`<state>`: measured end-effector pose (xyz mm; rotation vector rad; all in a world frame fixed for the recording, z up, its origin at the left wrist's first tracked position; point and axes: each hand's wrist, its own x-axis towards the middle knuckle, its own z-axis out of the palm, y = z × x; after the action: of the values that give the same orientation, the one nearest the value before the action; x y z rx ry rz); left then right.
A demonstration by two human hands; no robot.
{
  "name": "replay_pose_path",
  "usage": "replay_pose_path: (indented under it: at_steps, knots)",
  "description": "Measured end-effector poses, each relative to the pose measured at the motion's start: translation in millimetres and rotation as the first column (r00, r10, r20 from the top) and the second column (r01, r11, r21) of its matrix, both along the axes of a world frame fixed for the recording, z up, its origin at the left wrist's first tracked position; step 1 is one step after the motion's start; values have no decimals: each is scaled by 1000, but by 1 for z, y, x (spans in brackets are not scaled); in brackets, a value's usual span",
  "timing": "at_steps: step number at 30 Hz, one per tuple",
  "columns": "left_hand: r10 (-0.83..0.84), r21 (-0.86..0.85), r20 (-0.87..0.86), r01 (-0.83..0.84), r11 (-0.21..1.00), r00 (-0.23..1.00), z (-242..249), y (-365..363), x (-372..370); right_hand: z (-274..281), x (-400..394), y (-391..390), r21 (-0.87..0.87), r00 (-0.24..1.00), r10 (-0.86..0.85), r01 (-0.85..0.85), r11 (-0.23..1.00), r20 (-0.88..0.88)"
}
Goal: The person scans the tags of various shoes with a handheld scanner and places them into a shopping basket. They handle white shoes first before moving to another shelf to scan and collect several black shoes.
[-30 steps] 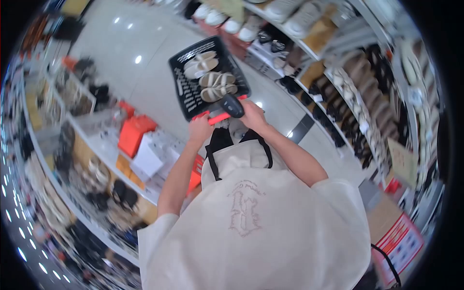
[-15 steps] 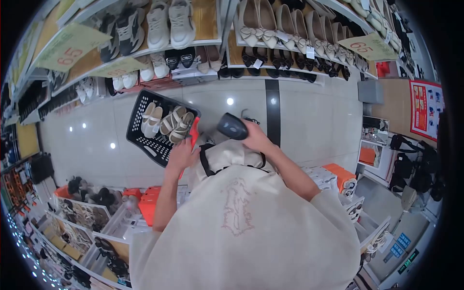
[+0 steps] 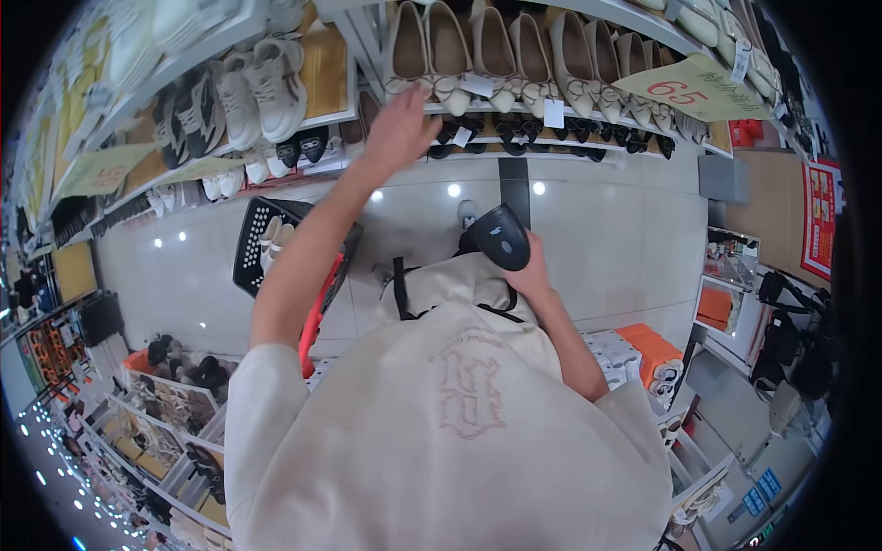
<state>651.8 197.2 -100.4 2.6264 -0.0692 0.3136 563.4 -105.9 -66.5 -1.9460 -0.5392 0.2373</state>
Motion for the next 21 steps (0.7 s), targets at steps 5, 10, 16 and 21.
replay_pose_path:
  at_steps: [5, 10, 16, 21]
  knots:
    - [303, 127, -386, -275, 953, 871, 0, 1, 116, -1, 44, -40, -29, 991, -98, 96, 995, -92]
    - [372, 112, -532, -373, 921, 760, -19, 1, 142, -3, 84, -75, -26, 973, -22, 16, 1000, -229]
    - [438, 212, -558, -390, 896, 704, -31, 0, 150, -8, 113, -91, -58, 961, 28, -45, 997, -274]
    - [423, 163, -517, -400, 902, 744, -37, 8, 146, -15, 119, -94, -25, 953, 61, -71, 997, -296]
